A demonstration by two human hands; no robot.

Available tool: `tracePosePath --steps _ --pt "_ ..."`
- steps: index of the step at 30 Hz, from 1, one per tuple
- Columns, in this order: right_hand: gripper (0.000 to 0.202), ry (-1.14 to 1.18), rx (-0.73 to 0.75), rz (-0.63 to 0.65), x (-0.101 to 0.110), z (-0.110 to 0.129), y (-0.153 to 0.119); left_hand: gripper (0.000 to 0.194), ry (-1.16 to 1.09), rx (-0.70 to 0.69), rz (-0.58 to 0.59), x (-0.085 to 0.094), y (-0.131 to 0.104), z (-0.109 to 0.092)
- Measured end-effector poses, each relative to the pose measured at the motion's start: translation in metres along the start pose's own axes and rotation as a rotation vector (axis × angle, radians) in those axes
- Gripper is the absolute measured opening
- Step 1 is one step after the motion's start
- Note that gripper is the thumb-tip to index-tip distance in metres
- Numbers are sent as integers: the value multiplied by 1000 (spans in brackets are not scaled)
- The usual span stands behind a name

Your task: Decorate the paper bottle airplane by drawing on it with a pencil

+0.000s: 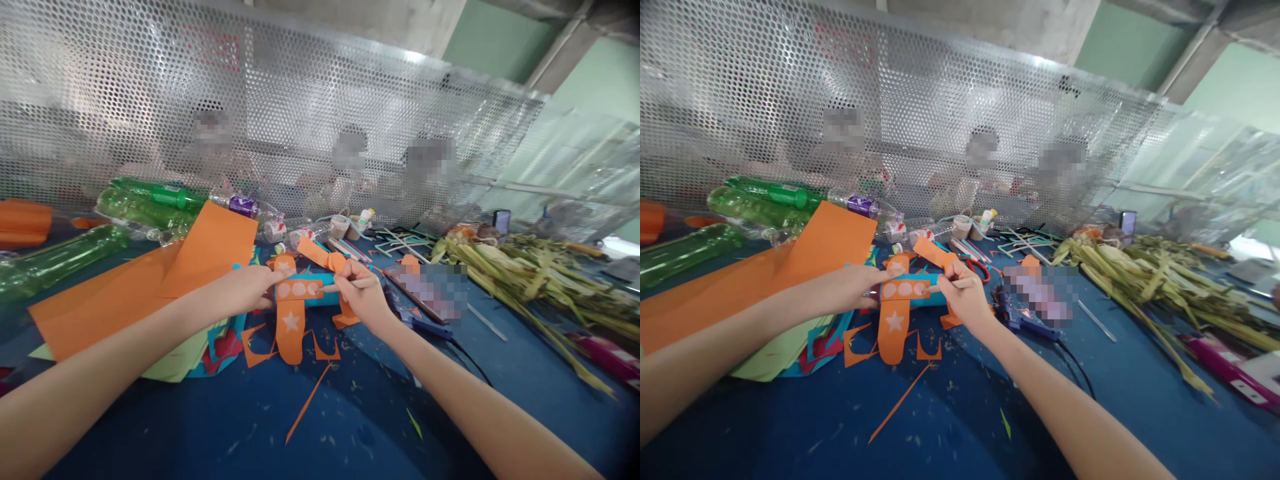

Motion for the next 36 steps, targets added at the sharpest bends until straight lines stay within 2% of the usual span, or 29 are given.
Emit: tracePosePath --steps 17,36 --pt "26 -11 -49 27 -2 -1 -1 70 0 -37 -27 -4 1 5" --pt "27 1 -63 37 -2 0 -2 72 -15 13 15 1 0 0"
Point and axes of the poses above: each hand's wrist, its own y-axis towards the middle knuckle, its own x-axis out of the back of the hand, z = x × y, the point moved 2 cm from there along y, towards the middle knuckle, and after that the axes turned 3 degrees about -x, right-handed, at the moved point
